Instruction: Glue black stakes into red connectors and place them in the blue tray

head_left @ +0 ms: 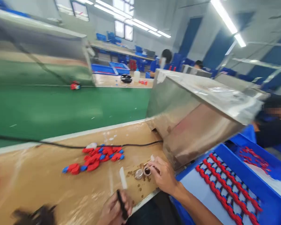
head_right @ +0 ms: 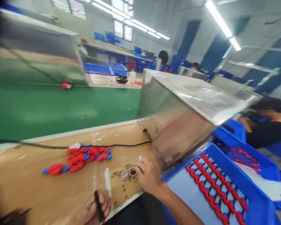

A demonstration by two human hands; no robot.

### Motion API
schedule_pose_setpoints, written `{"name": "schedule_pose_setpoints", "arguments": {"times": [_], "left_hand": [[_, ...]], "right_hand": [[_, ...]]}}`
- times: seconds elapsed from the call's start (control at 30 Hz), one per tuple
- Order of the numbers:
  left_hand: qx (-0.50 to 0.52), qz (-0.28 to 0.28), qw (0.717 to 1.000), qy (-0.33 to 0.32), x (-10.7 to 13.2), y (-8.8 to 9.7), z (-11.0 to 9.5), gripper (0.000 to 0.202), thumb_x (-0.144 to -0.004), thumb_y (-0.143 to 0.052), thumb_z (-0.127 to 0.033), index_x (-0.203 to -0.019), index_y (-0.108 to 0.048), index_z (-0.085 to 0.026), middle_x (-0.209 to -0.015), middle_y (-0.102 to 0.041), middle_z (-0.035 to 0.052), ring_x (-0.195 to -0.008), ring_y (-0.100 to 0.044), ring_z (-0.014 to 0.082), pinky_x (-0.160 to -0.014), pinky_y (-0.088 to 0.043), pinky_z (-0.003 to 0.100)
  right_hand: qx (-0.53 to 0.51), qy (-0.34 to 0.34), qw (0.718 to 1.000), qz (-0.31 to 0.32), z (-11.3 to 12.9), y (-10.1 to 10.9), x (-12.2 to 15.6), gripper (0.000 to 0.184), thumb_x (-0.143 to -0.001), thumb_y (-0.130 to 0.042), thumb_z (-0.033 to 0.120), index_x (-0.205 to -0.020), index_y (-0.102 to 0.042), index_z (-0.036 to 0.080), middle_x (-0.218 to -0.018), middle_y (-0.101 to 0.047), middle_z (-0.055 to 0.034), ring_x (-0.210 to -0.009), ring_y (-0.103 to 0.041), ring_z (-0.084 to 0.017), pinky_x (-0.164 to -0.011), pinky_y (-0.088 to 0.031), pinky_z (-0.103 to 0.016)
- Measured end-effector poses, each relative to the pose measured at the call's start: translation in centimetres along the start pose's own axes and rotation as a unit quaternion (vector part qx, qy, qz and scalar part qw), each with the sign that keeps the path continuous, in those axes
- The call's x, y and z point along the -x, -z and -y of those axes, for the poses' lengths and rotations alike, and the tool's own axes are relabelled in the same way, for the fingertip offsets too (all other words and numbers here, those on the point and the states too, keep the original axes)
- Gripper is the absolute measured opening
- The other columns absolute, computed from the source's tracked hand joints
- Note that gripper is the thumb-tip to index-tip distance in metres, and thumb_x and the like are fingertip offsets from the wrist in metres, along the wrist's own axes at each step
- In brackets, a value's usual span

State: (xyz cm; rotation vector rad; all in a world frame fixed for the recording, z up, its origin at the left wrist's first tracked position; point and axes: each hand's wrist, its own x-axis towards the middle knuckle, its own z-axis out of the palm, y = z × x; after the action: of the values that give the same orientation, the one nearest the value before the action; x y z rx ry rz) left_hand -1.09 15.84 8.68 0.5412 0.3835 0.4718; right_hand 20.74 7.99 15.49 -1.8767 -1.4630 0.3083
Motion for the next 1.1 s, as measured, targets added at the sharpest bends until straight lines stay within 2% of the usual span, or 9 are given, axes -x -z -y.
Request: {"name": "schedule_pose_setpoints", "arguments": {"times": [0.07, 0.13, 0.3, 0.43, 0.6, 0.73, 0.9, 1.0, 1.1], "left_hand": [[0.032, 0.012, 0.999, -0.026, 0.1, -0.8, 0.1, 0.043, -0.068, -0.088, -0.052, -0.081, -0.066, -0.018, -0.068, -0.060, 0.0022, -0.057, -0.058, 0.0132, -0.045, -0.038, 0.019], [0.042, 0.023, 0.998, -0.034, -0.5, -1.1, 0.0, 0.044, -0.070, -0.088, -0.049, -0.083, -0.063, -0.015, -0.068, -0.060, 0.0015, -0.055, -0.060, 0.0119, -0.044, -0.040, 0.017], [0.064, 0.027, 0.996, -0.054, -2.0, -0.7, -0.5, 0.044, -0.074, -0.086, -0.048, -0.085, -0.061, -0.014, -0.071, -0.061, 0.0022, -0.061, -0.066, 0.0144, -0.047, -0.048, 0.018], [0.076, 0.015, 0.996, -0.038, -2.1, -0.9, -0.6, 0.043, -0.075, -0.086, -0.047, -0.087, -0.062, -0.013, -0.072, -0.062, 0.0023, -0.062, -0.067, 0.0143, -0.048, -0.051, 0.019], [0.092, -0.010, 0.995, -0.023, -2.2, -0.9, -1.0, 0.043, -0.075, -0.086, -0.045, -0.090, -0.063, -0.013, -0.075, -0.065, 0.0035, -0.065, -0.068, 0.0143, -0.051, -0.051, 0.018], [0.096, -0.010, 0.995, -0.016, -2.2, -0.8, -1.3, 0.046, -0.071, -0.089, -0.046, -0.091, -0.063, -0.013, -0.075, -0.066, 0.0032, -0.066, -0.069, 0.0155, -0.052, -0.051, 0.020], [0.099, -0.013, 0.995, -0.017, -2.1, -0.8, -1.3, 0.044, -0.074, -0.087, -0.045, -0.091, -0.063, -0.013, -0.076, -0.066, 0.0037, -0.068, -0.070, 0.0164, -0.053, -0.051, 0.020], [0.102, -0.013, 0.995, -0.019, -2.1, -0.9, -1.3, 0.043, -0.075, -0.087, -0.044, -0.091, -0.062, -0.013, -0.077, -0.066, 0.0040, -0.069, -0.070, 0.0166, -0.054, -0.051, 0.020], [0.101, -0.012, 0.995, -0.015, -2.0, -1.0, -1.4, 0.043, -0.074, -0.087, -0.044, -0.090, -0.063, -0.013, -0.077, -0.066, 0.0039, -0.069, -0.070, 0.0169, -0.055, -0.051, 0.021]], "right_hand": [[-0.021, 0.022, 0.999, 0.020, -0.3, 0.1, -0.1, 0.029, -0.104, -0.047, 0.029, -0.109, -0.074, 0.021, -0.099, -0.070, -0.0095, -0.092, -0.066, -0.021, -0.085, -0.053, -0.034], [-0.023, 0.055, 0.998, 0.025, -1.1, 0.2, -0.7, 0.025, -0.104, -0.050, 0.029, -0.113, -0.073, 0.023, -0.104, -0.073, -0.0090, -0.097, -0.069, -0.022, -0.086, -0.055, -0.033], [0.023, 0.162, 0.986, -0.002, -2.0, 0.7, -2.4, 0.020, -0.102, -0.056, 0.023, -0.113, -0.073, 0.024, -0.096, -0.075, -0.0062, -0.082, -0.072, -0.020, -0.073, -0.059, -0.029], [0.072, 0.216, 0.973, 0.018, -1.5, 0.8, -2.6, 0.020, -0.102, -0.055, 0.019, -0.116, -0.070, 0.023, -0.095, -0.075, -0.0075, -0.081, -0.072, -0.019, -0.071, -0.059, -0.029], [0.065, 0.212, 0.974, 0.048, -1.4, 0.3, -2.7, 0.025, -0.102, -0.052, 0.017, -0.120, -0.068, 0.023, -0.100, -0.074, -0.0087, -0.087, -0.073, -0.020, -0.074, -0.061, -0.031], [0.066, 0.214, 0.974, 0.048, -1.6, 0.1, -2.8, 0.026, -0.101, -0.054, 0.016, -0.121, -0.068, 0.025, -0.098, -0.073, -0.0074, -0.086, -0.072, -0.020, -0.075, -0.060, -0.031], [0.069, 0.213, 0.974, 0.043, -1.2, 0.5, -2.8, 0.030, -0.101, -0.052, 0.014, -0.124, -0.067, 0.026, -0.100, -0.072, -0.0076, -0.086, -0.070, -0.020, -0.076, -0.058, -0.031], [0.065, 0.201, 0.977, 0.022, -1.0, 0.7, -2.5, 0.028, -0.101, -0.053, 0.014, -0.121, -0.068, 0.025, -0.099, -0.073, -0.0076, -0.084, -0.070, -0.019, -0.076, -0.058, -0.031], [0.057, 0.189, 0.980, 0.031, -1.0, 0.8, -2.1, 0.023, -0.101, -0.052, 0.017, -0.115, -0.069, 0.023, -0.094, -0.073, -0.0079, -0.081, -0.071, -0.020, -0.071, -0.058, -0.030]]}}
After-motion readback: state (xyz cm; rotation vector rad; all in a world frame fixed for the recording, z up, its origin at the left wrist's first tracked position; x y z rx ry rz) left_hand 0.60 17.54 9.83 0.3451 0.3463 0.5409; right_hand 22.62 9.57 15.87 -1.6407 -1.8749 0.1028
